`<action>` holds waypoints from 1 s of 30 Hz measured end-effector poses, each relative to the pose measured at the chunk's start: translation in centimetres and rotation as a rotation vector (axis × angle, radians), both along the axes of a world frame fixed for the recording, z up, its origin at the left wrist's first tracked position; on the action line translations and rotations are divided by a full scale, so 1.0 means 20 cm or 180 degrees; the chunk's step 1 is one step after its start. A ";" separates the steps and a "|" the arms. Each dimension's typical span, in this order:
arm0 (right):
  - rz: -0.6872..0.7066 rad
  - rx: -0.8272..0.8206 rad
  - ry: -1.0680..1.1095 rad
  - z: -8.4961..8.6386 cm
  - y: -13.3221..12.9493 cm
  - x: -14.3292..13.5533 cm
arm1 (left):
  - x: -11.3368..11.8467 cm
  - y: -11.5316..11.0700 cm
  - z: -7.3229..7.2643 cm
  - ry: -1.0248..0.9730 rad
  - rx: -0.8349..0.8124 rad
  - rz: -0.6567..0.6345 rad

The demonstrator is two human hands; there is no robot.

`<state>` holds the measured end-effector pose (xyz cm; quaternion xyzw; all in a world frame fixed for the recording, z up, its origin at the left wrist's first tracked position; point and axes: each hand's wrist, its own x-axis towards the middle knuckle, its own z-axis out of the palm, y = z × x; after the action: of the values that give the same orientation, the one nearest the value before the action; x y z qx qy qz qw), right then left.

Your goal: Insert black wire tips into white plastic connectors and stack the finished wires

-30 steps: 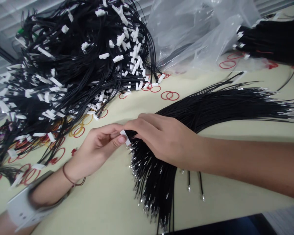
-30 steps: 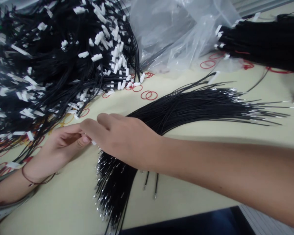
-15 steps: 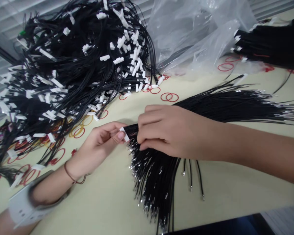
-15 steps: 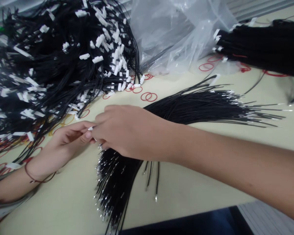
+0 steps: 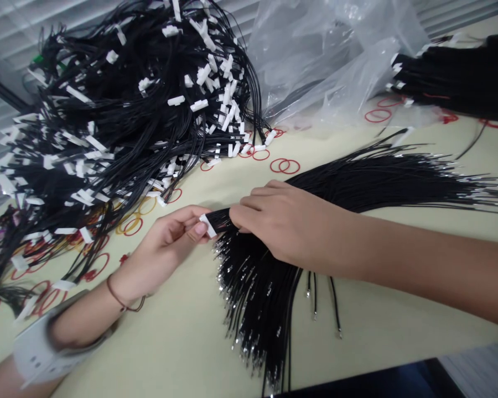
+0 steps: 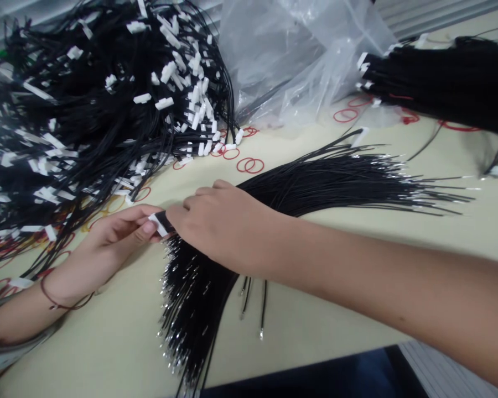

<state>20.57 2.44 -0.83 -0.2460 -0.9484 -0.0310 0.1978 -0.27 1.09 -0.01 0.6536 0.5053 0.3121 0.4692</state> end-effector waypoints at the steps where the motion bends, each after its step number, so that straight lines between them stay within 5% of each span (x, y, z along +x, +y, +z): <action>1: -0.0110 -0.0077 0.0054 0.00 0.00 0.00 | 0.00 0.00 0.00 -0.0002 0.0003 -0.0001; 6: -0.0352 -0.0740 0.0461 0.00 0.00 -0.02 | 0.01 -0.01 0.01 0.0035 -0.0058 0.0022; 13: -0.0909 -0.0886 0.0706 0.00 -0.04 -0.05 | 0.01 -0.01 0.02 -0.0092 -0.0053 -0.0074; 30: -0.0877 -0.0916 0.0735 -0.03 -0.02 -0.05 | 0.02 -0.01 0.02 -0.0344 -0.0341 0.0022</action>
<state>19.47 1.97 -1.34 -0.4008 -0.8715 0.1063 0.2617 0.21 0.81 0.39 0.6080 0.4975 0.3210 0.5290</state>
